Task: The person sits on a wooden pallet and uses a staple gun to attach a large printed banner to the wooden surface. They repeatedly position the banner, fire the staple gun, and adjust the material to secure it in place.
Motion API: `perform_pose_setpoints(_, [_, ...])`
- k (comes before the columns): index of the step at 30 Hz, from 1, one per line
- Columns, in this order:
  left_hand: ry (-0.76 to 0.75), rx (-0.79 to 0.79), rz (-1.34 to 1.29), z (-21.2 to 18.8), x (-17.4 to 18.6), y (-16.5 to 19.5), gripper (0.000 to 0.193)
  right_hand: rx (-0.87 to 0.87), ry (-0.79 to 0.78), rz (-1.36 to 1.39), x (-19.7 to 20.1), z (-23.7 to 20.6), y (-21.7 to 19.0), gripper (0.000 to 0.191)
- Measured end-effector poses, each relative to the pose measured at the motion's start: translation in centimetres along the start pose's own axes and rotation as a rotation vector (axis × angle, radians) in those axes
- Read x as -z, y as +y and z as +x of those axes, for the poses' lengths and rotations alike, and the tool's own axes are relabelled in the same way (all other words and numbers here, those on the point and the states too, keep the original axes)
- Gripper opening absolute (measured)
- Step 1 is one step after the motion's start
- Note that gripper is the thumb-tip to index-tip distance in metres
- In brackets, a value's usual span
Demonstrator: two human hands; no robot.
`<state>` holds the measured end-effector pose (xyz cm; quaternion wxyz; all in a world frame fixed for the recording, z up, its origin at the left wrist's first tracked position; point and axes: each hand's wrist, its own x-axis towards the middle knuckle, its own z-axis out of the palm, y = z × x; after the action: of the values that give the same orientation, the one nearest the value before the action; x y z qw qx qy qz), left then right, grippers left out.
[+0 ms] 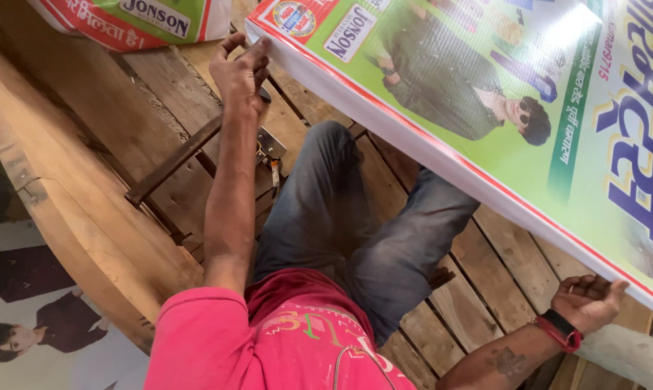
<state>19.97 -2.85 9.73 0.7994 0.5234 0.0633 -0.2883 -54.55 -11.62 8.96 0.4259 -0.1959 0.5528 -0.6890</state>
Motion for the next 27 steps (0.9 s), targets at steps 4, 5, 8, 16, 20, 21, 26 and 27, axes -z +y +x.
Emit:
perform_pose_setpoints(4, [-0.110, 0.095, -0.125, 1.1, 1.1, -0.3, 0.049, -0.071, -0.129, 0.202, 0.6, 1.1, -0.3, 0.018])
perform_pose_setpoints(5, [-0.159, 0.091, -0.160, 1.3, 1.4, -0.7, 0.048, -0.103, -0.182, 0.281, 0.7, 1.2, -0.3, 0.015])
perform_pose_setpoints(8, [-0.038, -0.009, 0.072, 1.3, 1.4, -1.8, 0.046, -0.127, -0.152, 0.293, 0.4, 0.8, 0.1, 0.016])
perform_pose_setpoints(16, [-0.461, -1.396, 1.040, -2.8, 3.0, -2.3, 0.059, -0.038, -0.054, 0.201, -2.2, -3.7, 1.0, 0.036])
perform_pose_setpoints(20, [-0.547, -1.494, 1.274, -3.6, 1.6, -0.8, 0.053, 0.071, -0.094, 0.181, -4.4, -6.4, 3.0, 0.035])
perform_pose_setpoints(21, [-0.545, -1.502, 1.324, -3.8, 1.2, -0.5, 0.050, 0.056, -0.041, 0.186, -4.9, -7.2, 3.5, 0.029])
perform_pose_setpoints(26, [-0.653, -1.649, 1.232, -3.5, 0.5, 0.5, 0.033, 0.360, 0.210, -0.108, -8.0, -10.4, 5.5, 0.020])
perform_pose_setpoints(27, [-0.662, -1.691, 1.220, -3.3, 0.6, 0.7, 0.029, 0.521, 0.093, -0.168, -8.6, -11.0, 5.7, 0.021])
